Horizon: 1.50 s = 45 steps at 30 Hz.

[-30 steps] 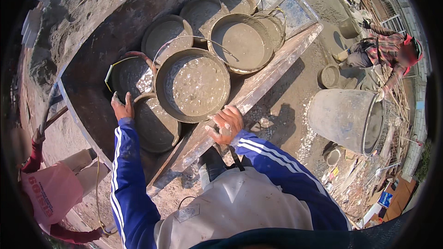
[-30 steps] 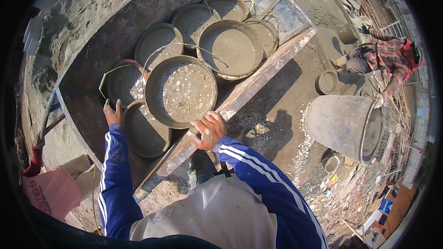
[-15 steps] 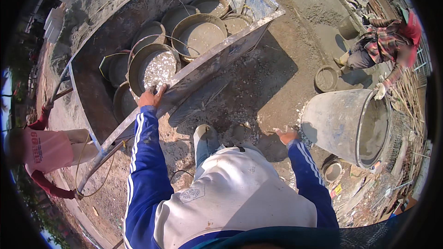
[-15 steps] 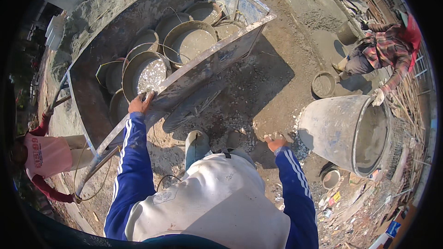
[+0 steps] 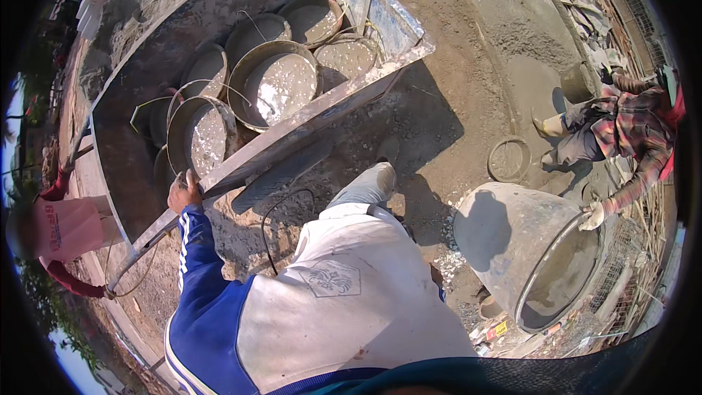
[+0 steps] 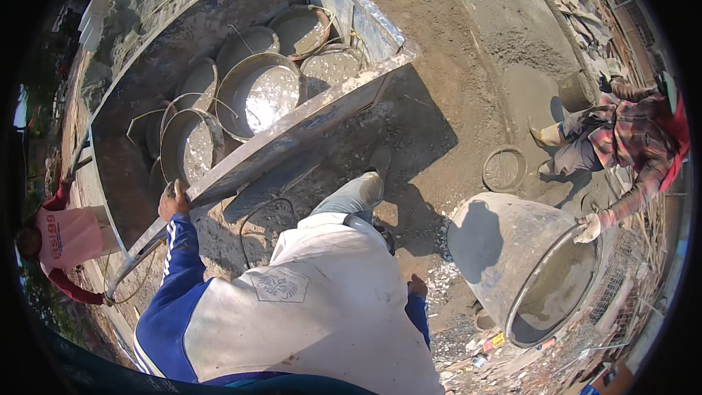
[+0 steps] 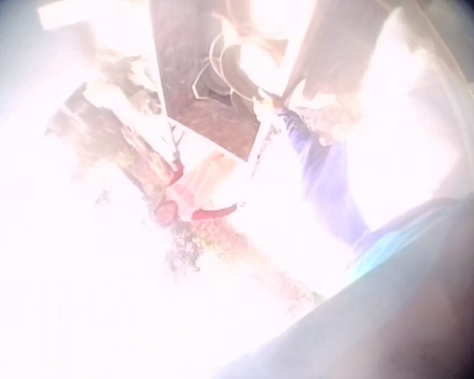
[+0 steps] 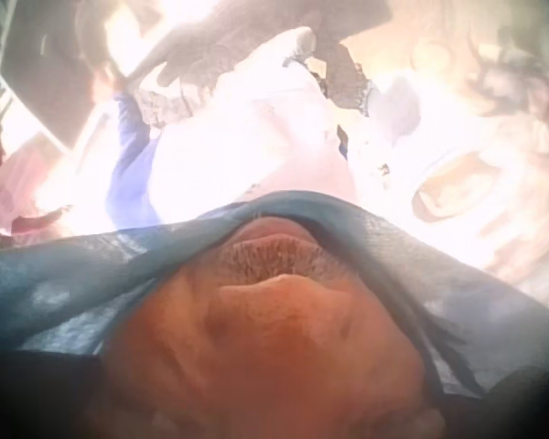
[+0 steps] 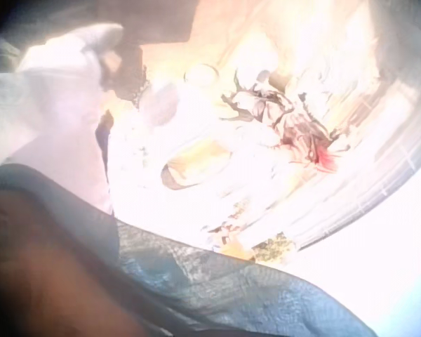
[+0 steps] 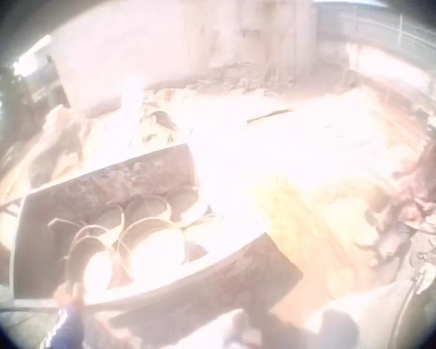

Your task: The person places several buckets of wet cement into a metal cart and pushes the cart across the dirt of a construction site. They handle the buckets by hand while wearing gloves.

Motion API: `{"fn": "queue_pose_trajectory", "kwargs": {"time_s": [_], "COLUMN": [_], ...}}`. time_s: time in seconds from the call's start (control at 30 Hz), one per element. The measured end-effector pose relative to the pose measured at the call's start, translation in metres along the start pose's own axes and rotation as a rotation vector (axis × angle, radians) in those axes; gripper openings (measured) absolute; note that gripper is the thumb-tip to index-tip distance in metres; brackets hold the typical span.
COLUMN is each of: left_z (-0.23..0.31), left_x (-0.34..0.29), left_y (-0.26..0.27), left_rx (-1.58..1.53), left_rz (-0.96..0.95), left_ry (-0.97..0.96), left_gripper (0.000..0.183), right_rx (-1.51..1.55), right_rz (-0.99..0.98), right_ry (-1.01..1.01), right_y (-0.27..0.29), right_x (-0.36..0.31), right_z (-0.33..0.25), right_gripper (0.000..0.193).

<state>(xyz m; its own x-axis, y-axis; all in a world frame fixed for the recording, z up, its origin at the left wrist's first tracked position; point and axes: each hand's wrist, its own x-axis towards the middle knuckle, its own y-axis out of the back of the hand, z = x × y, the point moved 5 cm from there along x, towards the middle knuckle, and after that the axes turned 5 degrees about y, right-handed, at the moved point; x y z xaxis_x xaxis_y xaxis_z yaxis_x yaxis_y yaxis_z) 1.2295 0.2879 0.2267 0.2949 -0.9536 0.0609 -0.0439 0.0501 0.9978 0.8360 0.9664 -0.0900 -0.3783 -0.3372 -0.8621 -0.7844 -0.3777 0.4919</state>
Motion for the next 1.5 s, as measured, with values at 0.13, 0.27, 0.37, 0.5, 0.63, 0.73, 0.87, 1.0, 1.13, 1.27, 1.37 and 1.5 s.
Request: {"fn": "queue_pose_trajectory", "kwargs": {"time_s": [0.13,0.27,0.37,0.5,0.63,0.73,0.87,1.0,1.13,1.27,1.37,1.5], "left_z": [0.091,0.257,0.401,0.502,0.609,0.708,0.815,0.893,0.975,0.916,0.852,0.757], "left_x": [-0.014,-0.015,-0.070,-0.108,-0.191,-0.284,-0.406,-0.539,-0.648,-0.774,-0.804,-0.803], "left_y": [0.001,-0.036,-0.009,-0.034,-0.043,-0.038,-0.020,0.053,0.050,0.081,0.077,0.057], "left_rx": [0.126,-0.218,-0.472,-0.539,-0.712,-0.742,-0.710,-0.549,-0.735,-0.692,-0.633,-0.415], "left_rz": [0.059,0.070,-0.004,0.037,0.180,-0.132,-0.496,-0.658,-0.989,-1.365,-1.628,-1.257], "left_ry": [0.122,-0.397,-0.714,-0.941,-0.979,-1.252,-1.551,-1.834,-2.092,-2.186,-2.258,-2.753], "left_gripper": [0.076,0.069,0.066,0.065,0.065,0.064,0.064,0.062,0.049,0.037,0.034,0.033], "right_rx": [0.886,0.987,0.925,0.876,1.057,1.052,0.750,0.758,0.881,1.640,2.300,2.519], "right_rz": [-0.116,0.445,0.745,1.002,1.157,1.476,1.791,1.000,1.040,1.340,0.684,0.062], "right_ry": [-0.009,-0.282,-0.408,-0.461,-0.234,-0.354,-0.823,-1.091,-1.260,-1.540,-1.747,-1.712], "right_y": [0.077,0.258,0.395,0.487,0.565,0.570,0.504,0.414,0.350,0.257,0.207,0.109], "right_x": [0.047,0.062,0.031,0.027,-0.020,-0.080,-0.111,-0.137,-0.136,-0.104,-0.079,-0.015], "right_z": [0.024,0.041,0.055,0.086,0.120,0.170,0.216,0.198,0.125,0.003,-0.101,-0.258], "right_gripper": [0.028,0.033,0.044,0.058,0.050,0.046,0.052,0.056,0.051,0.042,0.053,0.045]}}
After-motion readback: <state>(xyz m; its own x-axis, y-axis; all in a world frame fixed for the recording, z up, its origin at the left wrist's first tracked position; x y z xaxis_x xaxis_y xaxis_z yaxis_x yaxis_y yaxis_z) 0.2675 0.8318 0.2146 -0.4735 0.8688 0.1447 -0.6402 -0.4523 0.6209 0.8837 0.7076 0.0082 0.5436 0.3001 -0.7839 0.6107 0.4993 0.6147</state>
